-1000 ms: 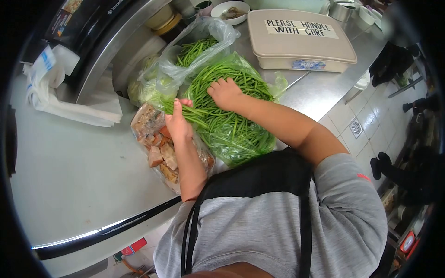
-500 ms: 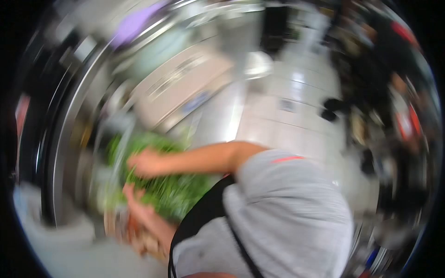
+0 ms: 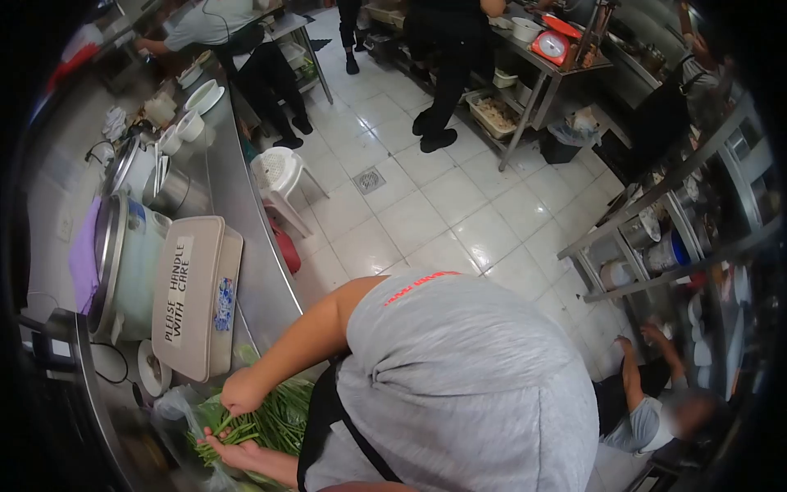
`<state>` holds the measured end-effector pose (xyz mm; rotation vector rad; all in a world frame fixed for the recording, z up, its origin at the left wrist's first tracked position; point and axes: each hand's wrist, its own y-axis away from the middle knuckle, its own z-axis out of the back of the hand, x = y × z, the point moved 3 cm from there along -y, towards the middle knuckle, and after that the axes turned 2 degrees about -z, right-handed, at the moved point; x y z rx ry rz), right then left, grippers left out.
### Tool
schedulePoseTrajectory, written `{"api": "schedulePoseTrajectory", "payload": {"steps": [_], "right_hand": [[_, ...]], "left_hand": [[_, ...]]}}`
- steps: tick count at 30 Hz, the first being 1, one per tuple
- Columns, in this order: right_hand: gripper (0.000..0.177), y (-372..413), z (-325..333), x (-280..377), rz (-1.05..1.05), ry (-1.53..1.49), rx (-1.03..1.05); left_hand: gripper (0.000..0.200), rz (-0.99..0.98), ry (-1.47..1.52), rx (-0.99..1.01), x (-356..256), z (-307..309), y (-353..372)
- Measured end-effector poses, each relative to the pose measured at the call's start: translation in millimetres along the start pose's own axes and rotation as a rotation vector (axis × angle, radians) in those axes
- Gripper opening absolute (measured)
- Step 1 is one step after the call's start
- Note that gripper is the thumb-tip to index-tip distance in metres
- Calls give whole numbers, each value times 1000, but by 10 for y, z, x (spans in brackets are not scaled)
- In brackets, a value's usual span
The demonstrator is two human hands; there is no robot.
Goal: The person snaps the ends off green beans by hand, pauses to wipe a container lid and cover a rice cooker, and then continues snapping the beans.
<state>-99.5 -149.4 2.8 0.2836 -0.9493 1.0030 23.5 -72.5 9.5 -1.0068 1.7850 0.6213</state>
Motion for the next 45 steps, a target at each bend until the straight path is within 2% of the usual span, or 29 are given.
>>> {"api": "schedulePoseTrajectory", "payload": {"steps": [3,6,7,10,13,16,19,22,25,28,30,32,33,35,36,37,38,39,40,41,42,43,44,45], "right_hand": [[15,23,11,-136,49,-46,-21],[16,82,83,-147,39,10,14],[16,105,126,-145,24,45,32],[18,141,229,-277,-137,136,58],[21,250,382,-384,-215,129,29],[19,317,448,-430,-90,128,43],[18,323,429,-522,9,80,68],[19,461,659,-504,-78,85,11],[20,500,761,-776,-35,57,-211],[18,607,974,-1152,-89,-214,-333],[15,820,1284,-1252,-460,-744,-96],[12,1120,1792,-1181,-508,-904,-430],[12,1243,2044,-1319,-442,-835,-621],[14,1697,2799,-1390,-325,-452,-816],[16,2027,3189,-1397,-308,-41,-922],[16,2395,3591,-1393,-330,138,-914],[14,2799,3864,-1062,-514,-125,-1169],[17,3201,4233,-753,-681,128,-1097],[16,3621,4570,-578,-812,129,-1172],[18,3893,4631,25,-689,10,-1279],[20,4421,4949,182,-483,794,-1034],[24,4575,5070,779,-943,767,-1164],[28,5129,5299,928,-793,748,-1642],[15,5070,5122,1547,-771,1029,-1818]], "left_hand": [[28,138,-85,26,10,-21,-64],[26,195,-9,-13,25,-142,44],[25,170,-25,40,113,-73,-56],[27,139,-4,96,111,-208,68],[27,185,27,24,106,-398,251],[26,212,160,93,236,-405,218],[24,215,225,51,240,-507,274],[21,238,343,156,303,-693,348],[18,260,423,227,365,-960,515],[18,269,418,319,621,-1148,613],[15,348,482,424,699,-1401,844],[14,438,526,565,784,-1595,1014],[13,459,496,544,805,-1676,1091],[13,491,453,559,808,-1776,1165],[13,506,427,569,803,-1796,1174],[12,527,415,581,802,-1806,1170],[12,547,405,590,806,-1808,1159],[12,565,393,597,803,-1807,1136],[11,580,394,611,797,-1809,1115],[11,595,395,621,801,-1810,1107],[10,612,393,630,809,-1785,1101],[10,624,384,644,814,-1733,1105],[10,636,382,661,827,-1711,1128],[10,648,379,683,840,-1704,1148]]}}
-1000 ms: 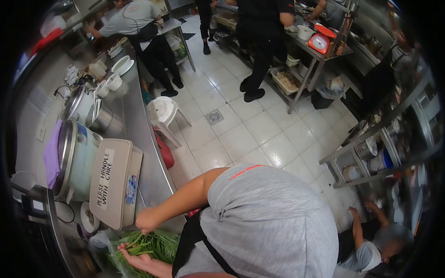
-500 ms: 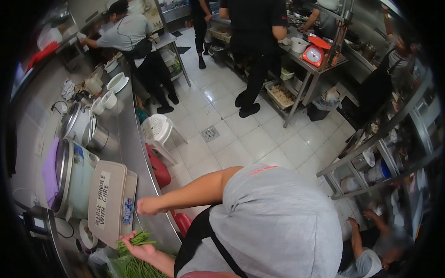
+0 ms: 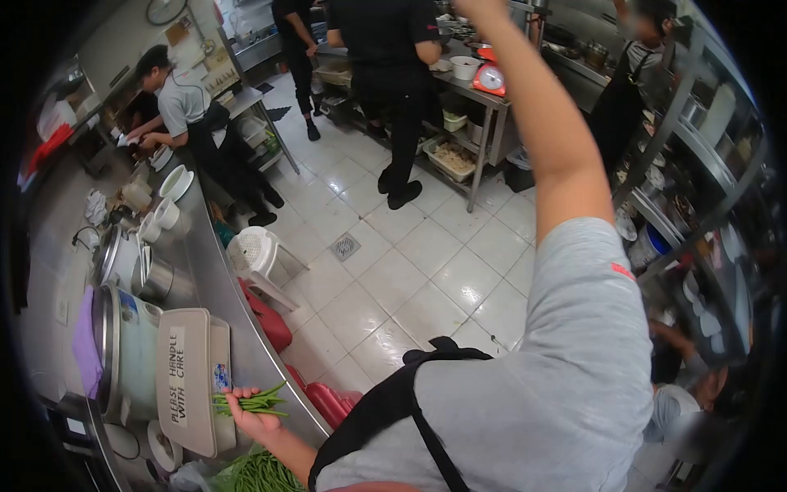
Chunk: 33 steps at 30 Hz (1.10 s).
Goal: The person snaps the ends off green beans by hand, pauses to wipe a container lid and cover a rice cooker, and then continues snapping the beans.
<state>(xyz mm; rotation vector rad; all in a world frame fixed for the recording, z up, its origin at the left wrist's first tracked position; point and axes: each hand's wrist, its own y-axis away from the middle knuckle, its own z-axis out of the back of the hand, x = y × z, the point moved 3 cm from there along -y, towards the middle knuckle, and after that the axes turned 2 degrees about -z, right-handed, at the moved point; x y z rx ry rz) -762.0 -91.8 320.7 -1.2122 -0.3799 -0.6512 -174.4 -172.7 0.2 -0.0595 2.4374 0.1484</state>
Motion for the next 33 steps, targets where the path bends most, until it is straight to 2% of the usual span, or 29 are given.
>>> {"api": "schedulePoseTrajectory", "payload": {"steps": [1,3,6,9,10,13,14,15,17,20,23,24,27,28,29,30,32,33], "right_hand": [[18,-351,270,-224,613,419,-616],[20,-437,880,-195,243,86,-329],[23,-295,1104,-276,-191,573,369],[27,-697,1216,-841,177,805,249],[30,-828,1315,-918,106,600,-17],[29,-1007,1507,-1269,202,474,-392],[26,-1014,1359,-1199,234,1003,162],[22,-727,1342,-1220,711,1435,829],[30,-859,1536,-1693,-400,591,502],[31,-1198,1862,-2004,191,436,-212],[34,-1526,1728,-2777,191,855,438],[36,-1248,1697,-2710,-223,363,503],[36,-1251,1852,-2430,293,410,-180],[35,-1267,1878,-2439,315,421,-258],[33,-1264,1783,-2445,263,475,-158],[30,-1214,1623,-2441,337,584,282],[22,-766,1334,-2481,-259,328,609],[22,-741,1207,-2540,-299,441,658]], "left_hand": [[10,18,-8,2,35,6,2],[10,55,-27,-6,93,49,53],[10,73,-43,11,113,5,130],[10,69,-1,61,132,-70,156],[11,74,8,84,143,-112,158],[11,43,-12,123,206,-291,212],[12,47,1,120,251,-352,225],[12,56,14,119,325,-410,249],[12,97,32,122,495,-479,282],[13,123,26,147,739,-622,292],[12,169,30,190,901,-763,332],[12,176,36,203,948,-808,335],[11,194,24,208,1020,-852,406],[11,191,17,201,1032,-865,416],[11,188,2,194,1013,-855,432],[11,181,-1,196,999,-841,452],[12,178,-2,200,991,-795,505],[12,183,-7,185,999,-764,530]]}}
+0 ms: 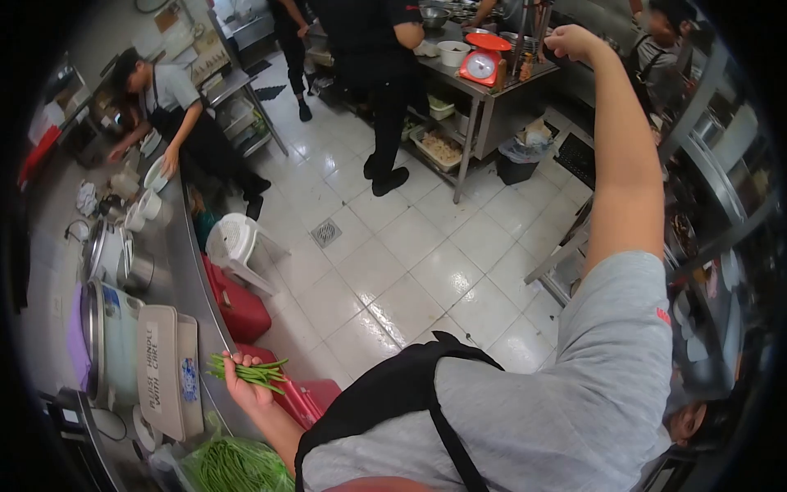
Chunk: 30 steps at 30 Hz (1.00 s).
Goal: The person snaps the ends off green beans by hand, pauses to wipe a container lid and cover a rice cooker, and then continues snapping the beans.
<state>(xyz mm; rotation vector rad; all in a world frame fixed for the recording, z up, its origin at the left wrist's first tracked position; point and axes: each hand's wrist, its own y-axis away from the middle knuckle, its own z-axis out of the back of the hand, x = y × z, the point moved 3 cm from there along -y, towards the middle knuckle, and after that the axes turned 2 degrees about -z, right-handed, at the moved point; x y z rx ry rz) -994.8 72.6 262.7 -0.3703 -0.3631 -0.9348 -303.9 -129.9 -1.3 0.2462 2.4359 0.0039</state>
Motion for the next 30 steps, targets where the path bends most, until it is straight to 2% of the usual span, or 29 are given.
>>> {"api": "schedulePoseTrajectory", "payload": {"steps": [2,4,8,9,12,13,14,15,16,17,18,19,20,22,23,25,26,28,30], "right_hand": [[21,49,-123,194,221,218,-162],[20,-28,-225,214,373,33,-257],[18,-39,62,451,398,-9,-393],[19,29,176,552,254,22,-513],[16,635,472,1211,363,32,-1059],[28,672,556,1272,270,281,-1166],[20,731,584,1299,262,203,-1322],[28,244,735,911,436,670,-1262],[30,190,526,950,276,464,-949],[30,-283,183,845,964,1141,-741],[30,-832,-233,527,647,875,-154],[30,-785,-892,723,776,1181,-88],[29,-687,-1458,919,879,1205,67],[17,-430,-2719,1429,773,484,174],[21,171,-3191,1887,849,276,242],[13,1594,-3982,2886,730,198,646],[13,2309,-4107,3402,946,517,583],[15,3331,-4683,3941,1250,357,642],[18,4377,-4752,4427,1447,227,829]], "left_hand": [[12,7,-4,-34,-7,62,63],[12,9,-11,-84,-37,73,141],[12,-26,-27,-85,-287,224,205],[12,-52,-46,-102,-393,260,218],[13,-104,-53,-84,-778,443,257],[15,-145,-59,-88,-895,527,280],[16,-160,-52,-100,-977,637,302],[18,-177,-53,-127,-1067,754,333],[20,-205,-59,-175,-1174,870,397],[25,-232,-116,-352,-1232,833,512],[30,-198,-164,-488,-1294,825,595],[30,-200,-92,-444,-1339,999,641],[29,-219,-24,-449,-1388,1049,721],[22,-285,35,-383,-1497,1248,850],[20,-308,75,-340,-1549,1323,909],[18,-344,88,-382,-1690,1432,1080],[17,-357,68,-403,-1721,1376,1114],[16,-404,73,-473,-1844,1578,1368],[15,-441,71,-517,-1914,1685,1562]]}}
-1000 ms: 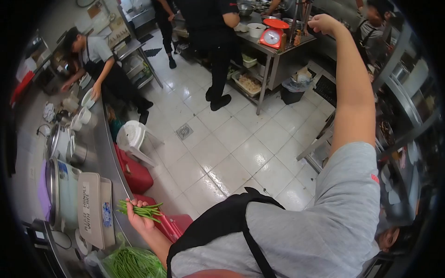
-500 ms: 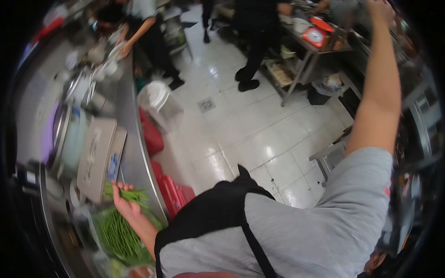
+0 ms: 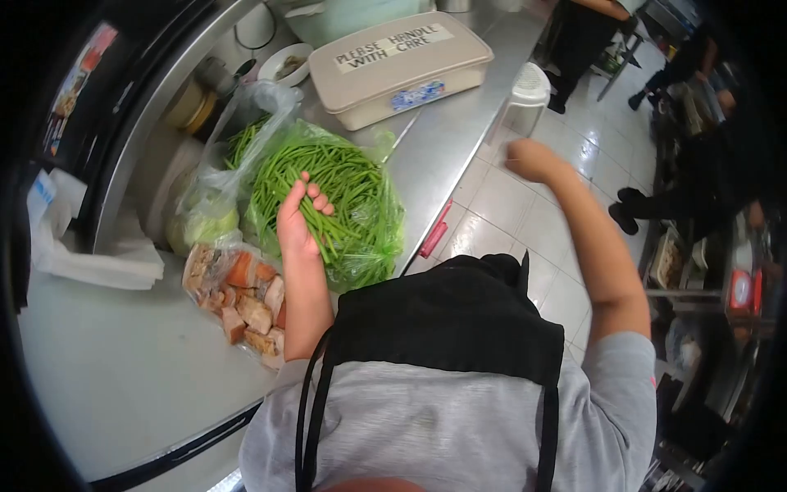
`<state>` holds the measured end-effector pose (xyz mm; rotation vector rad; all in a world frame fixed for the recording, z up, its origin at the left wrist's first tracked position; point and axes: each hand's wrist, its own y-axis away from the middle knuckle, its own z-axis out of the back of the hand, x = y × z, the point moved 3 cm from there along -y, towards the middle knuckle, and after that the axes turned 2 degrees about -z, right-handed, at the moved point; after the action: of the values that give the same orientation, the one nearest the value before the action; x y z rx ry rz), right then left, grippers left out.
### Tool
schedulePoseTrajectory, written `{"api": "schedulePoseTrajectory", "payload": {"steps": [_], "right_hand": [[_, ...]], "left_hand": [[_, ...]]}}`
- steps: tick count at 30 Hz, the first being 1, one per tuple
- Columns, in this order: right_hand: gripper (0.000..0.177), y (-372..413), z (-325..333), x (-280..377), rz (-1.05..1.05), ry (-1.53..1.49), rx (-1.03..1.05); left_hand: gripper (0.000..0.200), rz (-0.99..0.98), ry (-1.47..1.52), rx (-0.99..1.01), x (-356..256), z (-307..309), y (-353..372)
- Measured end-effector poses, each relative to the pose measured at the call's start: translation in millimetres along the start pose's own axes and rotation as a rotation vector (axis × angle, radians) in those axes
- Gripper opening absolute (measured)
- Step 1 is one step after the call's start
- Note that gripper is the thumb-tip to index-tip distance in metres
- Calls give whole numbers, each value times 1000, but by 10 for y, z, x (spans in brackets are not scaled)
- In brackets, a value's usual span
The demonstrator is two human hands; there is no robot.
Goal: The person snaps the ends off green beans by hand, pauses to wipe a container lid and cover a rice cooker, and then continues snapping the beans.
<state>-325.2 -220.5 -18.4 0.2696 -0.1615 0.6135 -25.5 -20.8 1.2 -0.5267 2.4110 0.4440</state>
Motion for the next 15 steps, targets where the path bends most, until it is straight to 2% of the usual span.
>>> {"api": "schedulePoseTrajectory", "payload": {"steps": [1,3,4,5,7,10,15], "right_hand": [[20,-190,-68,439,227,-7,2],[23,-385,-70,1243,465,-35,20],[25,-441,-83,1558,533,-59,18],[24,-472,-61,1841,576,-49,102],[22,-420,29,2280,731,-213,120],[19,-381,42,2649,774,-444,-282],[15,-406,-19,2812,1005,-163,-431]], "left_hand": [[16,-21,1,-11,-63,95,28],[17,-34,-23,-47,-164,226,81],[17,-29,-93,-63,-210,258,114],[18,-24,-160,-81,-251,275,151],[16,-35,-303,-89,-328,289,198],[15,22,-577,-79,-399,353,181],[13,-21,-747,-87,-401,432,74]]}}
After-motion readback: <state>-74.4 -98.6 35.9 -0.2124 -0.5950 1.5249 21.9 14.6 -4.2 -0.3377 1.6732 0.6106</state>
